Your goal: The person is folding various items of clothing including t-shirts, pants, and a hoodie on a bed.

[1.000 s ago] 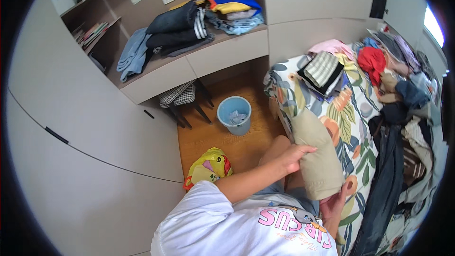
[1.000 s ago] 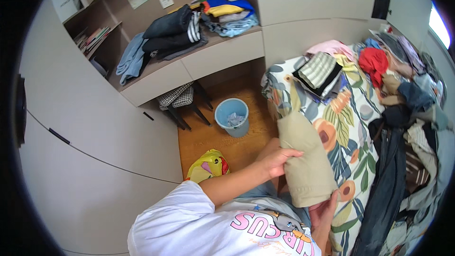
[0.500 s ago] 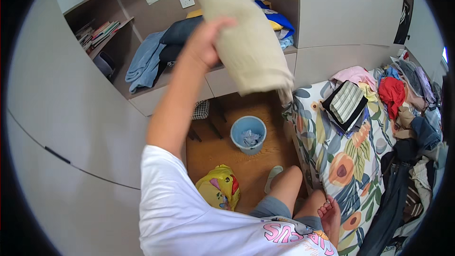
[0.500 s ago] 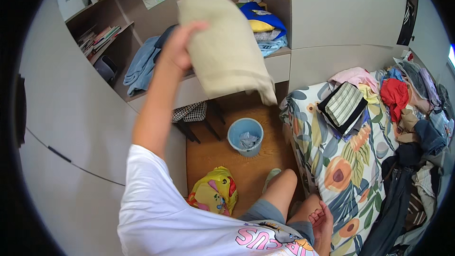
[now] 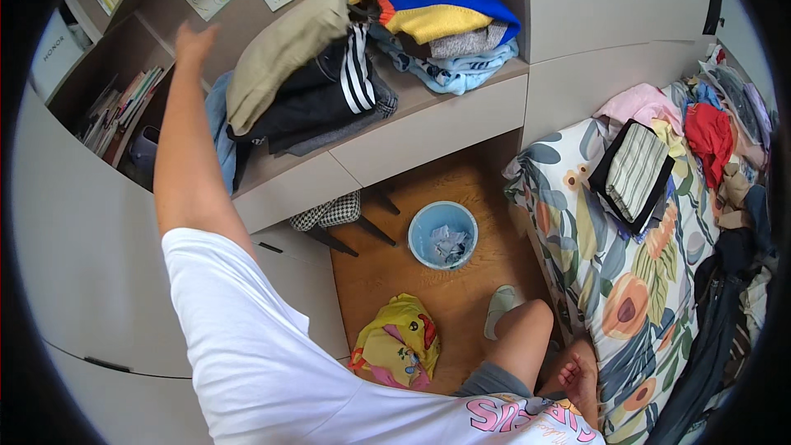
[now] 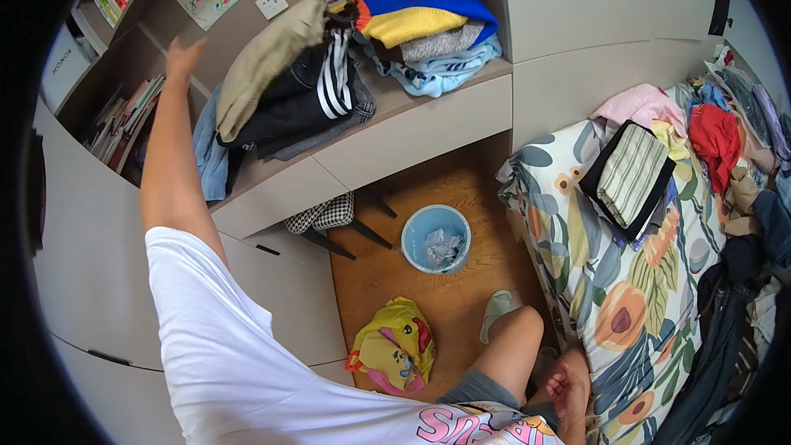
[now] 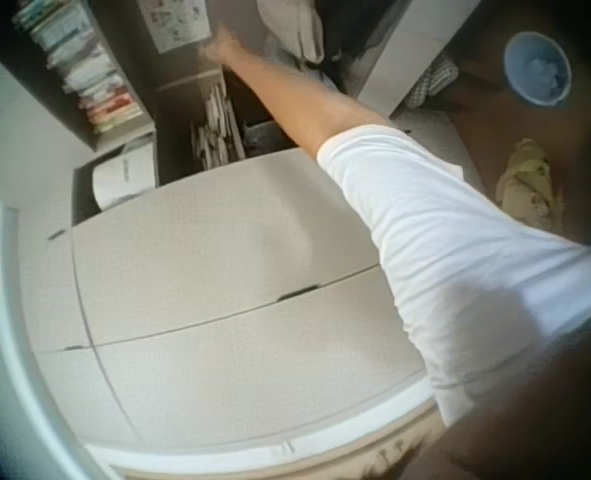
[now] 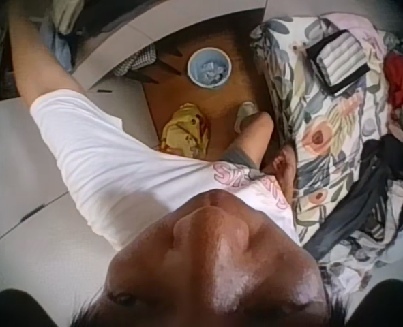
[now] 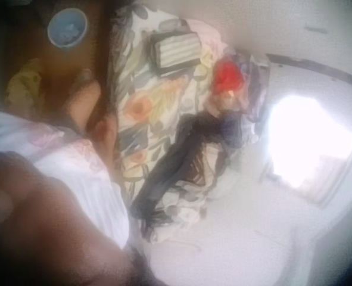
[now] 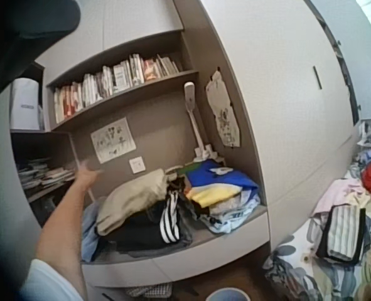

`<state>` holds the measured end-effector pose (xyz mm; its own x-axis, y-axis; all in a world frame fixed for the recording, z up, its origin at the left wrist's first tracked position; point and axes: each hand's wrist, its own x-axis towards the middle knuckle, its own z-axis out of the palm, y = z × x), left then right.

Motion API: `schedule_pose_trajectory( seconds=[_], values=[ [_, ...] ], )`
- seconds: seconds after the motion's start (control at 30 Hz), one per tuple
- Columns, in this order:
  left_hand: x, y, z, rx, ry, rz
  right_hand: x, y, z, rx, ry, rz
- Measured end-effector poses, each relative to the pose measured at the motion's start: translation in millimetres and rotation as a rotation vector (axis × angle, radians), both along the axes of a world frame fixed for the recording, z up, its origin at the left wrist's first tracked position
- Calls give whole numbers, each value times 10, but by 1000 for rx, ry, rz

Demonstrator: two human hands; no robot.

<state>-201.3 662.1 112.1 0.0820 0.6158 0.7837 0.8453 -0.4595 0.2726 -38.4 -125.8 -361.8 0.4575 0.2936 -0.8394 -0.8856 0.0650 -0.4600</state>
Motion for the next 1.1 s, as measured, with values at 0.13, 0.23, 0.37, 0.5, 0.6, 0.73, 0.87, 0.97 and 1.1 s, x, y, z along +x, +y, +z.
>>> schedule_pose_trajectory(
  seconds=[0.13,0.23,0.37,0.5,0.6,0.73,0.87,0.97,1.1],
  values=[
    [819,-261,-292,-89,174,-390,0,69,21,-40,-45,74],
    [1006,-135,-437,-164,370,-75,-12,91,41,-62,-95,111],
    [1148,13,-1193,-675,485,-126,1,-82,-237,-32,-43,44],
    [1224,-194,-1229,-577,474,-210,-92,-18,-109,-62,-68,23],
    [907,-626,-904,-442,323,-105,-79,-12,-100,-12,-126,112],
    [1141,-1283,-945,235,-55,-293,-133,-301,-23,36,-219,122],
    [1598,-3140,-1263,-144,-249,-1328,-184,-459,25,43,-199,87],
    [1353,-4756,-1611,-1056,-186,-2014,-196,-447,92,90,-261,83],
    [806,-5991,-1762,-1697,-173,-2853,-345,-549,193,152,-317,103]
  ],
)
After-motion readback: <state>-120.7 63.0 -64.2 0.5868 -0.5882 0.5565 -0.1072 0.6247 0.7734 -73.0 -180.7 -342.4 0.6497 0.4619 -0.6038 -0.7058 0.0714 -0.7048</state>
